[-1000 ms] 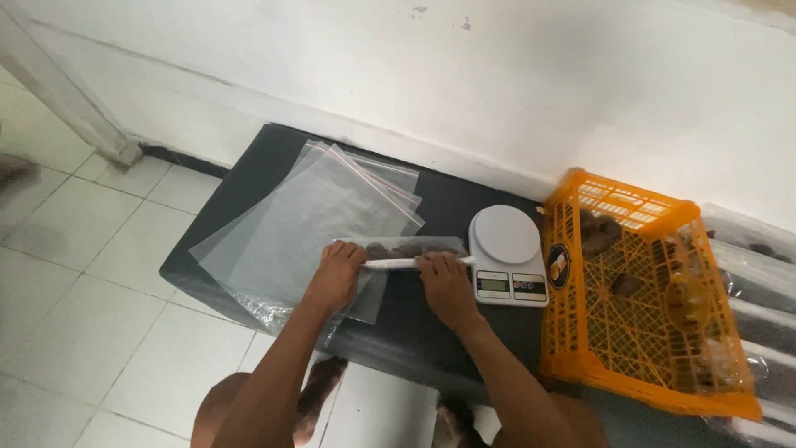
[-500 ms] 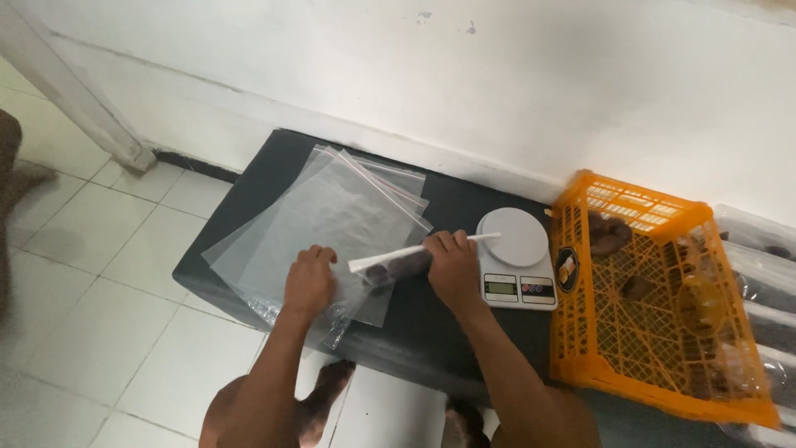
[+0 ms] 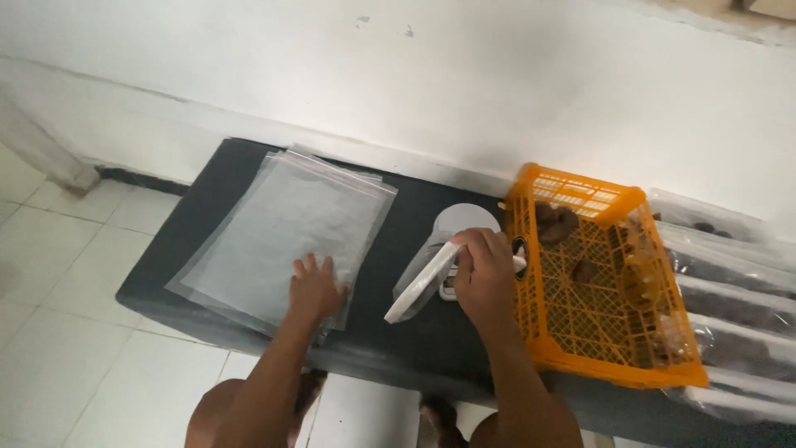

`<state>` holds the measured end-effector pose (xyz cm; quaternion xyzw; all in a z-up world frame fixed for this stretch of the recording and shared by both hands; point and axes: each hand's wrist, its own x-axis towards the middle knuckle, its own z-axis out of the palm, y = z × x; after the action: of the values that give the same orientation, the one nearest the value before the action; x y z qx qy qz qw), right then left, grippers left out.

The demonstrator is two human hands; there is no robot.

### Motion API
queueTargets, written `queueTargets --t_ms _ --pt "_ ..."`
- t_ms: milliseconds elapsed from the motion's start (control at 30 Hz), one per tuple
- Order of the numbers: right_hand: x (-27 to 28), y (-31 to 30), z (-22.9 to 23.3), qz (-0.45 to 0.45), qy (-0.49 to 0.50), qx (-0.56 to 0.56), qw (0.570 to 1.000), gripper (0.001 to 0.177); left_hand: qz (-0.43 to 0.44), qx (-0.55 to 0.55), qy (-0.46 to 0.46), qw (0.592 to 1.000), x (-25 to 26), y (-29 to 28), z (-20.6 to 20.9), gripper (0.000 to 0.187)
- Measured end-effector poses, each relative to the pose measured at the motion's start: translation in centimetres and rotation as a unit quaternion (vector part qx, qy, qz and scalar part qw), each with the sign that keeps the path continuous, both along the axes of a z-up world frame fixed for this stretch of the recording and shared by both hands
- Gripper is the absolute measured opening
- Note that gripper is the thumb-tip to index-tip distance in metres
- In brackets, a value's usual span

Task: Weighing dried fruits on a scale and packing them into plastic bags.

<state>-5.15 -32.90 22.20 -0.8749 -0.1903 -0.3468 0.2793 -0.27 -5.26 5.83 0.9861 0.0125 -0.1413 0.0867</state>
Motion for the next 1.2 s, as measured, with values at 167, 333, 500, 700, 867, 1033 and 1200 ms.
queueTargets --t_ms 167,333,500,700,867,1033,1200 --pt "-3.2 -2.8 3.5 -0.018 -0.016 0.025 0.999 0.022 0.009 0.039 -0.011 0.999 2.3 0.5 -4.2 0.085" --pt "-7.4 -7.1 7.9 -0.080 -0.053 0.012 0.995 0.025 -0.012 0.035 -0.117 0.992 0.1 -4.2 -0.2 0.085" --pt "-10.5 -14.9 8.1 -0.199 -0.025 -0.052 0.978 0.029 -0.230 -0.310 -0.237 0.892 -4.2 -13.5 10.9 0.056" --pt "-13.2 -24.1 7.8 -0.300 0.007 -0.153 0.942 0.023 -0.411 -0.370 -0.267 0.789 -11.8 -29.6 20.9 0.090" --pt "-14.6 -31.4 6.4 -0.403 0.009 -0.199 0.893 0.020 -0.481 -0.286 -0.329 0.761 -10.8 -41.8 17.3 0.052" --pt "-14.4 -38.3 5.2 -0.450 0.060 -0.257 0.853 0.018 -0.505 -0.252 -0.333 0.755 -8.0 -50.3 14.9 0.042" --pt "-8.6 -48.1 2.2 -0.469 0.069 -0.405 0.782 0.020 -0.495 -0.262 -0.327 0.761 -2.4 -57.0 17.1 0.027"
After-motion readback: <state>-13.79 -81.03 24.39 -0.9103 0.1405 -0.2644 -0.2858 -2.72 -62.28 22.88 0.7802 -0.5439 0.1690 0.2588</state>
